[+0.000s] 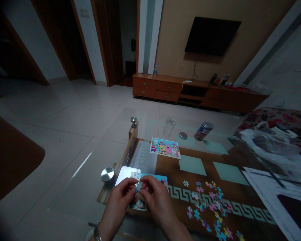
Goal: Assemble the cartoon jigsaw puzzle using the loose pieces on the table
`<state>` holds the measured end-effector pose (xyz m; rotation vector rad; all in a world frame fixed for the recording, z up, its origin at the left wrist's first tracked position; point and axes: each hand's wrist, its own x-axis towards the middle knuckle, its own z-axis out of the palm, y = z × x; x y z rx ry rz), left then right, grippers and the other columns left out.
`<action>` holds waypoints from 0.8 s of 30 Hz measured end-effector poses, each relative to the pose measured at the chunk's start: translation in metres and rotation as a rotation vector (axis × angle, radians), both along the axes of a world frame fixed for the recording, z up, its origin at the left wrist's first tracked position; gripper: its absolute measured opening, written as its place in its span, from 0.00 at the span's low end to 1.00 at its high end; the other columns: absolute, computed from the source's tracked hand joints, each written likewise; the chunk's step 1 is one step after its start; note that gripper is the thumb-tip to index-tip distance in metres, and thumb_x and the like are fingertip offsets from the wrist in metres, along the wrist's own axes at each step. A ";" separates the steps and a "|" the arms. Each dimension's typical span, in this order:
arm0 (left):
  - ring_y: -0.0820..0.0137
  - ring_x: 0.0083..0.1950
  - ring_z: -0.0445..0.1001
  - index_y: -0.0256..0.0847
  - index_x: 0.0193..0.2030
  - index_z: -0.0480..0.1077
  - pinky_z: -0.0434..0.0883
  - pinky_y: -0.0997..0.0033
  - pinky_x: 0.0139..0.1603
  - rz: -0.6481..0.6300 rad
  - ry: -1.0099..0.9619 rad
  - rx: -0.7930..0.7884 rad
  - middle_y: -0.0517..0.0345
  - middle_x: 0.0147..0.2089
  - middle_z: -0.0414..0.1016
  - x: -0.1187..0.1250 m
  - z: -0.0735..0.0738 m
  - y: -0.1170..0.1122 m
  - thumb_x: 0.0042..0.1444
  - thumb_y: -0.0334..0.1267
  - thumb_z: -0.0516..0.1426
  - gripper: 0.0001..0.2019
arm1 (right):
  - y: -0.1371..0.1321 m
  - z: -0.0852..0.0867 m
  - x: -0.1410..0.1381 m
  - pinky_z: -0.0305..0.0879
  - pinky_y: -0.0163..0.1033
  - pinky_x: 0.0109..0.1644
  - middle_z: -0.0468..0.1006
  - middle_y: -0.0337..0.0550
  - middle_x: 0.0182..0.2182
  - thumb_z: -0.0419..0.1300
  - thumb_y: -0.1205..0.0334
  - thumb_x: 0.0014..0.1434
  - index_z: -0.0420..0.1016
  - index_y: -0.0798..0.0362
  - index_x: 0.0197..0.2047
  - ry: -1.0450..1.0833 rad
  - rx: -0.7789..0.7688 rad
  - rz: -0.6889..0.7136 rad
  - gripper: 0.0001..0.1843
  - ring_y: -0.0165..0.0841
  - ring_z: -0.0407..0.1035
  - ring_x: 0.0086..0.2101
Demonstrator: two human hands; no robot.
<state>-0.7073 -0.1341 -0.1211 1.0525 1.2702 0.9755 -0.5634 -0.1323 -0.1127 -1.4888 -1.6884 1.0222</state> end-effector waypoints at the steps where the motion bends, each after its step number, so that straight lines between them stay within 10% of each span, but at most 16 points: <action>1: 0.70 0.29 0.67 0.37 0.37 0.72 0.66 0.70 0.32 -0.011 0.020 0.017 0.59 0.27 0.69 0.000 0.001 0.000 0.47 0.39 0.54 0.12 | 0.000 -0.001 0.001 0.65 0.39 0.39 0.76 0.40 0.31 0.58 0.70 0.54 0.73 0.53 0.41 0.003 0.000 0.002 0.11 0.34 0.71 0.33; 24: 0.75 0.22 0.65 0.42 0.34 0.61 0.61 0.76 0.24 0.116 -0.005 -0.067 0.68 0.23 0.65 -0.005 -0.009 -0.001 0.41 0.42 0.58 0.13 | -0.017 -0.008 -0.002 0.61 0.36 0.35 0.73 0.40 0.31 0.60 0.73 0.53 0.70 0.52 0.33 -0.446 0.287 0.106 0.07 0.34 0.69 0.33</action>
